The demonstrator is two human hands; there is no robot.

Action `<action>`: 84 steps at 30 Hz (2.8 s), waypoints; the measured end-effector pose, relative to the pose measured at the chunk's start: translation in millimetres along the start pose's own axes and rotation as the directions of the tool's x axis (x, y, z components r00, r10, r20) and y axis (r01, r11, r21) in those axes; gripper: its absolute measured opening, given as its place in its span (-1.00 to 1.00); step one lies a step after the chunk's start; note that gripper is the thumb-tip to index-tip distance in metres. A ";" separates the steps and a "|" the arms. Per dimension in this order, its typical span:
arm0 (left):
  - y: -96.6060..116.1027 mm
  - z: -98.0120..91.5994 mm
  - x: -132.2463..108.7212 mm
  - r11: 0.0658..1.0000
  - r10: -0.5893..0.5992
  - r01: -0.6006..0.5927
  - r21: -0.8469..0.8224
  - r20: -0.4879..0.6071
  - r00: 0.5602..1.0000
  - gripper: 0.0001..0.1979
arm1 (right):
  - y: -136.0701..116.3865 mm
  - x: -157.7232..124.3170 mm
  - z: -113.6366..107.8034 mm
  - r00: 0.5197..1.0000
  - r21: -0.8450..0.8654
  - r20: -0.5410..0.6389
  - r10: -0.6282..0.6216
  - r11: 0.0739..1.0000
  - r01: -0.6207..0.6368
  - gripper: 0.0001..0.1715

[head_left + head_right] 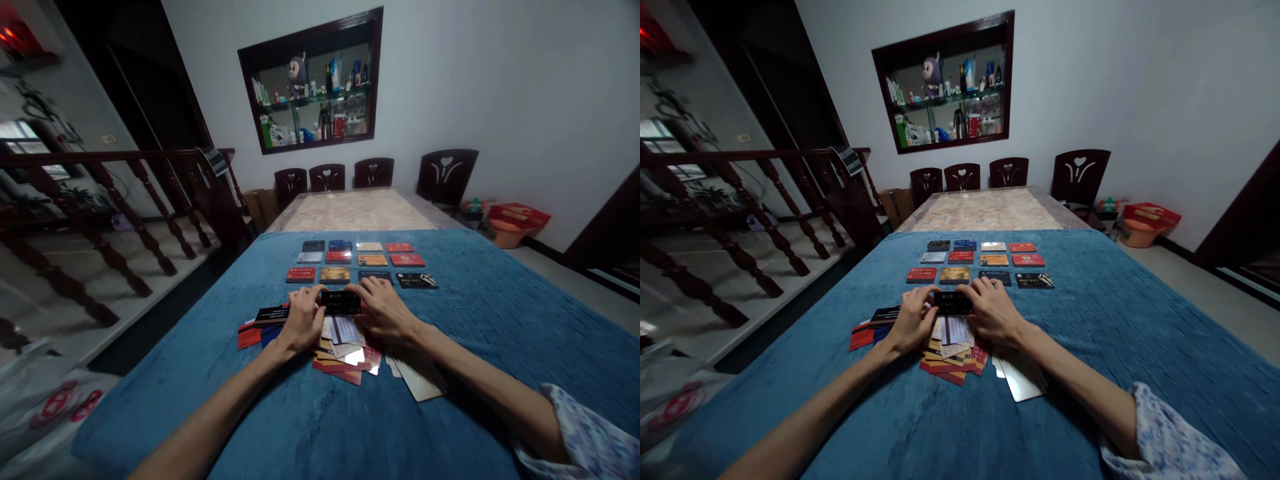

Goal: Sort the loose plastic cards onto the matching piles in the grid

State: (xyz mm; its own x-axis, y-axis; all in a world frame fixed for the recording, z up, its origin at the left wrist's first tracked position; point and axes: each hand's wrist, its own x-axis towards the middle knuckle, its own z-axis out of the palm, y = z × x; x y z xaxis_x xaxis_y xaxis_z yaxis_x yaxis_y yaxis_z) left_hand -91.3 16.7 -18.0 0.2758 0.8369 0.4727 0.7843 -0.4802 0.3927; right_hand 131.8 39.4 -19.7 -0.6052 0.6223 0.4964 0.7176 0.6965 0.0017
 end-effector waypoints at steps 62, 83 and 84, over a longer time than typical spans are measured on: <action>-108.1 -28.4 184.8 0.902 -0.107 -0.075 0.424 0.389 0.915 -0.58 | 77.3 203.5 31.4 0.913 -0.112 0.369 0.175 0.983 -0.144 -0.44; -165.0 14.0 243.0 0.895 -0.136 -0.091 0.436 0.462 0.876 -0.53 | 109.1 242.3 75.5 0.814 -0.159 0.504 0.288 0.958 -0.240 -0.45; -166.5 15.4 244.0 0.898 -0.134 -0.092 0.431 0.466 0.875 -0.54 | 109.4 242.9 76.8 0.810 -0.160 0.511 0.287 0.958 -0.238 -0.45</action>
State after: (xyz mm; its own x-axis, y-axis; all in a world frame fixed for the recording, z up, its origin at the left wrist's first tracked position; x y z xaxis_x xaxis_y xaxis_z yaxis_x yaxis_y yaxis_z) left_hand -146.0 305.0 19.8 0.3950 0.9186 -0.0066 0.9182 -0.3950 -0.0307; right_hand 36.9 294.2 34.4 -0.4607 0.8866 -0.0405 0.8868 0.4617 0.0219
